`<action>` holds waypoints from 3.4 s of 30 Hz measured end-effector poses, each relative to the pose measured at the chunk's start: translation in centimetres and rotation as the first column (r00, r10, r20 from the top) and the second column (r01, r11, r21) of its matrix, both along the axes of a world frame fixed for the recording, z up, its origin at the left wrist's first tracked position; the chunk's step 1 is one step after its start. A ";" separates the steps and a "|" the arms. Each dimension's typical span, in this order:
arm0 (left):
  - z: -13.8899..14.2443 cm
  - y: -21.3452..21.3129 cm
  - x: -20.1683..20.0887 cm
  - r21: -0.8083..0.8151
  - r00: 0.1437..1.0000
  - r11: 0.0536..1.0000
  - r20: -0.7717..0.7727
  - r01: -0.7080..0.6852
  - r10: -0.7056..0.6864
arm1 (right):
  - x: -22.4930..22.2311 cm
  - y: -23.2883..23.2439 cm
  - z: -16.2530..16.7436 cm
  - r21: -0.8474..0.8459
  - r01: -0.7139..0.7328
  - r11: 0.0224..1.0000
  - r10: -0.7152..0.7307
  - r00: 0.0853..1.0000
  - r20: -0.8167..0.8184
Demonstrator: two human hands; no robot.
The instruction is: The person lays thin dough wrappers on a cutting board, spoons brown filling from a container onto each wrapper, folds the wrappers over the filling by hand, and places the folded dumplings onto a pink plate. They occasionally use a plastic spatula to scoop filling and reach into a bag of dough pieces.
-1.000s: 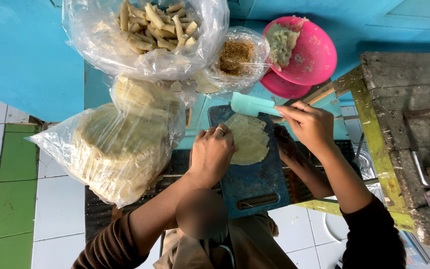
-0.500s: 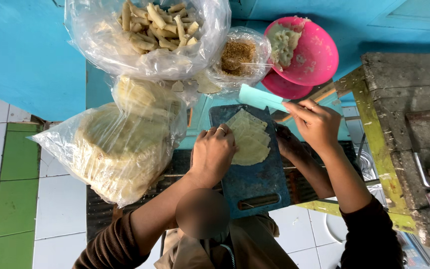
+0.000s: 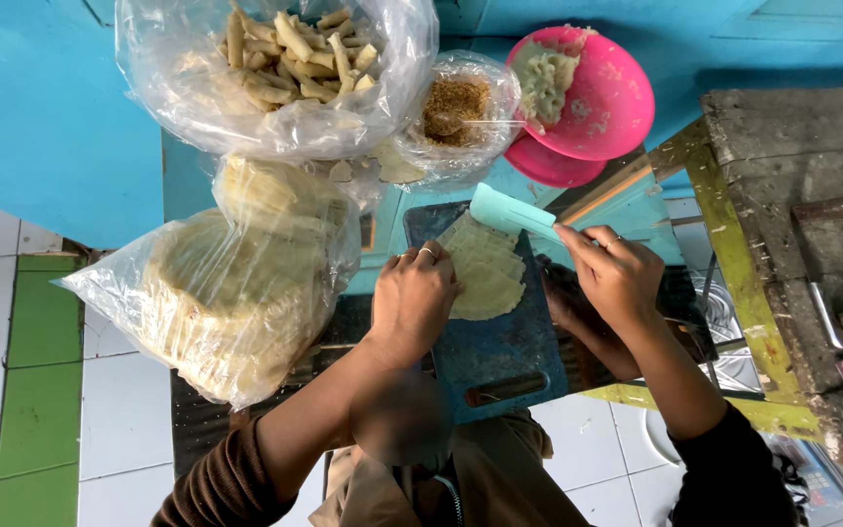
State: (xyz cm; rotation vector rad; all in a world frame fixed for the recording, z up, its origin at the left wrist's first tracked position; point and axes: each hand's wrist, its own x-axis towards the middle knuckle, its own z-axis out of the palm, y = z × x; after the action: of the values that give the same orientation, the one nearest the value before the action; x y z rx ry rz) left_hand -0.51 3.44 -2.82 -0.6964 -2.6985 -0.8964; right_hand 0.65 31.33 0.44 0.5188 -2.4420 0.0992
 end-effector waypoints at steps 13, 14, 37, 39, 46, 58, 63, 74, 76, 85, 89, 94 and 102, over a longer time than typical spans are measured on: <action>-0.3 0.3 0.0 -0.079 1.000 0.997 -0.027 -0.015 0.013 | 3.7 0.2 1.3 -0.518 -0.040 0.854 0.233 0.921 0.313; -0.3 0.3 0.0 -0.072 1.000 0.997 -0.028 -0.016 0.014 | 3.8 0.0 1.3 -0.456 -0.013 0.890 0.183 0.925 0.332; 0.1 0.2 0.2 -0.106 1.000 0.994 -0.018 -0.001 -0.001 | -1.2 3.3 2.0 -0.274 0.130 0.953 -0.110 0.990 0.086; 0.3 -0.2 0.5 -0.139 0.997 0.990 -0.077 -0.002 -0.009 | -4.1 4.1 2.5 -0.375 0.151 0.915 -0.117 0.987 0.113; 1.3 0.0 1.6 -0.217 0.999 0.976 0.036 0.022 -0.015 | -13.1 1.9 4.9 -0.308 0.293 0.905 -0.228 0.946 0.232; 0.8 0.3 1.9 -0.290 1.000 0.957 0.014 0.028 -0.025 | -15.6 -7.0 4.1 -0.506 0.063 0.860 0.128 0.934 0.334; 1.0 0.3 2.1 -0.319 0.999 0.947 0.037 0.040 -0.030 | -15.3 -7.5 3.6 -0.552 -0.044 0.833 0.288 0.885 0.364; 1.5 0.2 2.4 -0.395 0.997 0.917 0.079 0.053 -0.023 | -15.5 -8.0 2.8 -0.715 0.059 0.697 0.296 0.884 0.361; 1.6 0.3 2.4 -0.256 0.998 0.966 0.056 0.032 -0.018 | -15.5 -7.4 3.0 -0.740 0.049 0.671 0.287 0.903 0.319; 2.1 0.2 2.5 -0.105 0.996 0.992 -0.050 0.066 -0.072 | -13.8 -4.9 2.5 -0.834 0.127 0.538 0.343 0.870 0.354; 2.0 0.2 2.4 -0.178 0.997 0.981 -0.011 0.073 -0.076 | -9.0 -1.8 2.1 -0.837 0.288 0.465 0.356 0.805 0.475; 1.6 0.4 2.4 -0.374 0.993 0.922 0.106 0.097 -0.061 | -1.6 1.2 -0.4 -0.811 0.344 0.474 0.360 0.765 0.535; 1.5 0.2 1.6 -0.199 0.991 0.977 0.123 0.075 -0.051 | 3.1 1.3 -4.8 -0.777 0.349 0.524 0.315 0.768 0.558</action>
State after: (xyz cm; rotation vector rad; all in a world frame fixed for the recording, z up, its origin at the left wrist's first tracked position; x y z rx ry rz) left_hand 1.10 3.60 -1.37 -0.7979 -2.9176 -0.7012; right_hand 3.78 32.66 -4.39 -0.0568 -2.5718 1.6796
